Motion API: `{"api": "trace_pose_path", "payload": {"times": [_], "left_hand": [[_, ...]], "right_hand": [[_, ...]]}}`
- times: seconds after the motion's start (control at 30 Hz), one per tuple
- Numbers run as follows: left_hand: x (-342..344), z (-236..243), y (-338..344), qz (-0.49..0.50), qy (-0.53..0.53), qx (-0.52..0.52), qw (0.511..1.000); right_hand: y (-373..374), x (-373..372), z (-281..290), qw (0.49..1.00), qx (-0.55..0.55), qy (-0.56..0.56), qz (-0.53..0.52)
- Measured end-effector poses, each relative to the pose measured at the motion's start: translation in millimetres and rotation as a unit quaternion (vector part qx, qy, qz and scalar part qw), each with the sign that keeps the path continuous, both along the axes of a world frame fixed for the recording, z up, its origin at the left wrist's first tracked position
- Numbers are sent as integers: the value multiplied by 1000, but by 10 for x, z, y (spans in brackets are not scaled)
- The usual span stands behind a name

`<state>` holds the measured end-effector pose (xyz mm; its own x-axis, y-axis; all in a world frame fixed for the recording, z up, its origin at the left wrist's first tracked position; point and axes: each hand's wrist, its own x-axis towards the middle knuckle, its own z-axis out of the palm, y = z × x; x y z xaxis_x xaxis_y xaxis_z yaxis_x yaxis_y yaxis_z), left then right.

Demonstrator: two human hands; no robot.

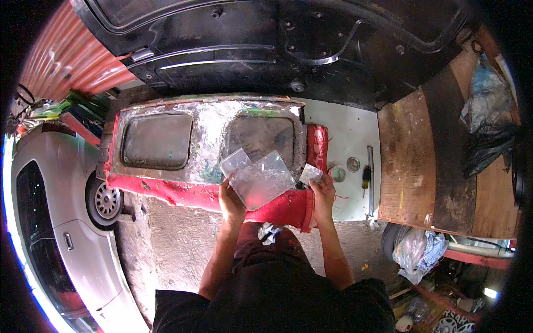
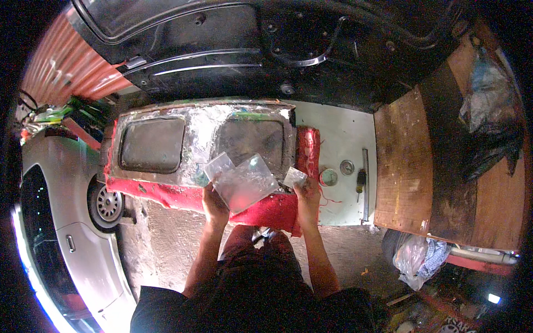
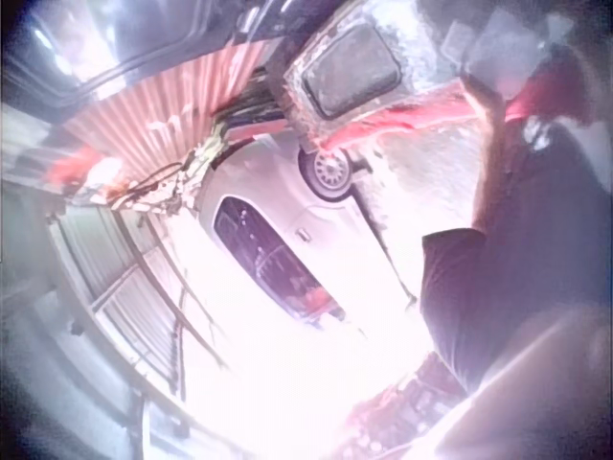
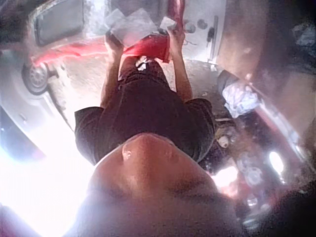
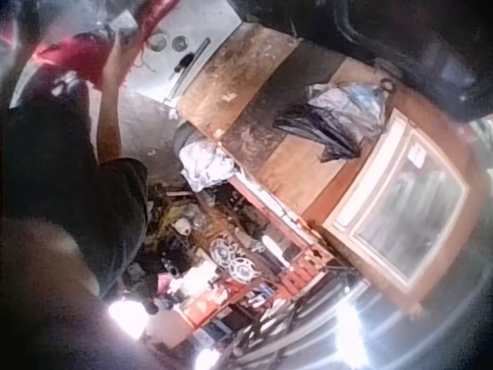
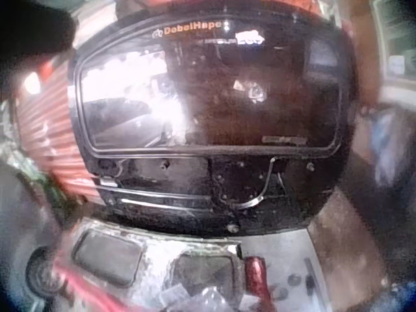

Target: The person applies a white body filler paste to a car door panel using a plastic spreader. They scoop filler from a container, spread it over the surface, and smooth it out. The person also adds a green substance from a small can into the container and mixes it with the filler before continuing to apply it to the door.

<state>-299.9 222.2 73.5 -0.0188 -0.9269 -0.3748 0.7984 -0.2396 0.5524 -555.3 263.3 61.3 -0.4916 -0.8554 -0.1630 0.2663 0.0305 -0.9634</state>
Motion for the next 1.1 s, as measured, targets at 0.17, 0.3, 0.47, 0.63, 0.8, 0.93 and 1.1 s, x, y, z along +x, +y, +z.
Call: {"api": "trace_pose_path", "payload": {"times": [0.17, 0.3, 0.47, 0.63, 0.8, 0.93, 1.1], "left_hand": [[-220, -186, 29, 8, -26, 12, 1000], [-311, -384, -130, 13, -54, 8, 998], [-325, -894, -317, 20, -159, 44, 986], [-235, -1226, -425, -20, -253, 115, 960], [-232, -1303, -481, -37, -307, 67, 949], [-82, -1390, -399, -25, -506, -63, 860], [-175, -913, -344, -30, -586, -148, 796]], "right_hand": [[83, -142, -200, 998, -16, -60, -11], [26, -158, -445, 999, 17, -44, -19], [-199, -270, -975, 999, 14, -23, -31], [-440, -321, -1038, 999, 33, -27, 0], [-440, -152, -929, 987, 64, 129, 69], [-258, -120, -894, 950, 93, 294, 42], [90, -324, -899, 967, 119, 223, -40]]}}
